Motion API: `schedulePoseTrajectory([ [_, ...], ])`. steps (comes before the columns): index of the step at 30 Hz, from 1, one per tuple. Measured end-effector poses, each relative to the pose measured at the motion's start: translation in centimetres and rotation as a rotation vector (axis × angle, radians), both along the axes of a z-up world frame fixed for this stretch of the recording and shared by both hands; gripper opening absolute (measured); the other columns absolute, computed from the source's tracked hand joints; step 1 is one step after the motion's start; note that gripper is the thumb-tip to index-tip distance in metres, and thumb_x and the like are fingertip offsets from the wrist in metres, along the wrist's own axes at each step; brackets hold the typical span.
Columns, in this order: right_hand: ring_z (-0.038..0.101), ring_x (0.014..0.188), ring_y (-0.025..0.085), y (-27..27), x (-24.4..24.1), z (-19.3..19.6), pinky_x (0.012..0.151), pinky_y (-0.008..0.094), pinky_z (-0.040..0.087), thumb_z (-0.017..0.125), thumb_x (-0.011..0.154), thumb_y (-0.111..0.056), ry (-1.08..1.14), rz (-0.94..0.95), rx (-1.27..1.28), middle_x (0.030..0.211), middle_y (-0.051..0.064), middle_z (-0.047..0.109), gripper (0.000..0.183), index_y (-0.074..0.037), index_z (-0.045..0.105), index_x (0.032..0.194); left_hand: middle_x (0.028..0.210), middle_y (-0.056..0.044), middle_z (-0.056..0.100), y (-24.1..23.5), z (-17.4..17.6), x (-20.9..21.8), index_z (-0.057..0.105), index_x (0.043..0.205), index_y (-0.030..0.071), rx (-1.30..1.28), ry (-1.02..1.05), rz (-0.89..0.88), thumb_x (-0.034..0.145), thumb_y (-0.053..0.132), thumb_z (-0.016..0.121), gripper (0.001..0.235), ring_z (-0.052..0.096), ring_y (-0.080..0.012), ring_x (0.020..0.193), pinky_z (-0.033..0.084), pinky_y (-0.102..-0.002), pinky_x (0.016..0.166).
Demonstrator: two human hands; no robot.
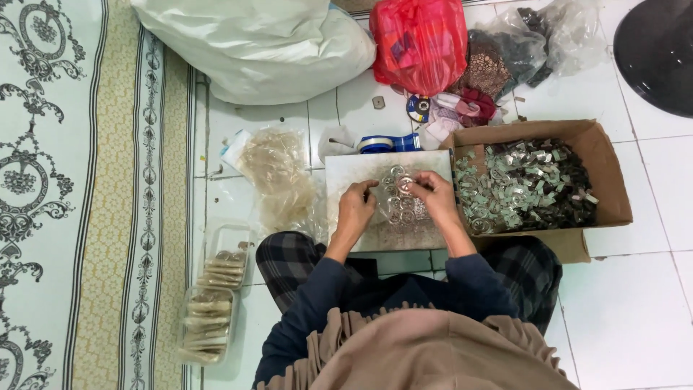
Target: Sorting and arranging small metal components from a cardboard box onto a template board while sitting on the floor.
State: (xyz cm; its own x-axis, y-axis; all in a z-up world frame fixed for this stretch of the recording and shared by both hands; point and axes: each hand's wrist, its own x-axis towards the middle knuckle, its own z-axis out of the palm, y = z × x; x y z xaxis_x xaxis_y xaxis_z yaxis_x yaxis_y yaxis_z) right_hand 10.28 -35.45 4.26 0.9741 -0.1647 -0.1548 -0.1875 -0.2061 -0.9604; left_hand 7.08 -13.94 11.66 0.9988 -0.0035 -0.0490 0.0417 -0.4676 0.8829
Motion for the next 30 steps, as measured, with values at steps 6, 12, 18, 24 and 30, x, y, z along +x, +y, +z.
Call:
schedulePoseTrajectory([
  [6, 0.072, 0.085, 0.018, 3.5, -2.1, 3.0, 0.076, 0.034, 0.058, 0.087, 0.08, -0.01, -0.11, 0.149, -0.065, 0.086, 0.01, 0.077, 0.025, -0.013, 0.079, 0.104, 0.094, -0.023, 0.067, 0.3, 1.1, 0.0, 0.071, 0.123, -0.001, -0.036, 0.016, -0.012, 0.091, -0.001, 0.058, 0.034, 0.071, -0.0357, 0.086, 0.059, -0.044, 0.075],
  [12, 0.07, 0.088, 0.014, 3.3, 0.3, 3.2, 0.078, 0.03, 0.059, 0.074, 0.092, -0.012, -0.035, 0.067, 0.049, 0.097, 0.007, 0.078, 0.02, -0.017, 0.079, 0.111, 0.096, -0.02, 0.07, 2.8, 5.8, -2.7, 0.075, 0.12, 0.003, -0.247, 0.054, 0.043, 0.093, 0.002, 0.058, 0.032, 0.071, -0.0275, 0.083, 0.06, -0.039, 0.072],
  [18, 0.063, 0.121, 0.04, 2.6, 3.9, -1.7, 0.106, 0.049, 0.051, 0.073, 0.093, -0.02, -0.05, 0.186, -0.473, 0.132, 0.02, 0.066, 0.047, -0.014, 0.066, 0.139, 0.09, -0.01, 0.067, 6.4, 10.7, -5.4, 0.078, 0.115, 0.002, -0.551, -0.012, 0.033, 0.091, -0.002, 0.059, 0.031, 0.065, -0.013, 0.077, 0.061, -0.03, 0.074],
  [24, 0.052, 0.131, 0.041, 6.1, 3.3, -3.6, 0.107, 0.05, 0.048, 0.078, 0.09, -0.022, -0.135, 0.32, -0.908, 0.138, 0.025, 0.058, 0.048, -0.008, 0.07, 0.134, 0.094, -0.018, 0.065, 7.5, 6.7, -3.7, 0.081, 0.111, 0.008, -0.291, 0.05, 0.101, 0.089, 0.002, 0.053, 0.036, 0.068, -0.0267, 0.079, 0.059, -0.04, 0.076],
  [30, 0.06, 0.105, 0.036, 4.9, 3.5, -7.0, 0.095, 0.043, 0.049, 0.08, 0.079, -0.013, -0.267, 0.283, -0.82, 0.105, 0.011, 0.062, 0.041, -0.018, 0.074, 0.119, 0.091, -0.015, 0.064, 6.2, 7.4, -4.4, 0.082, 0.111, 0.005, -0.417, 0.053, 0.075, 0.088, -0.001, 0.058, 0.034, 0.065, -0.019, 0.082, 0.06, -0.036, 0.075],
])
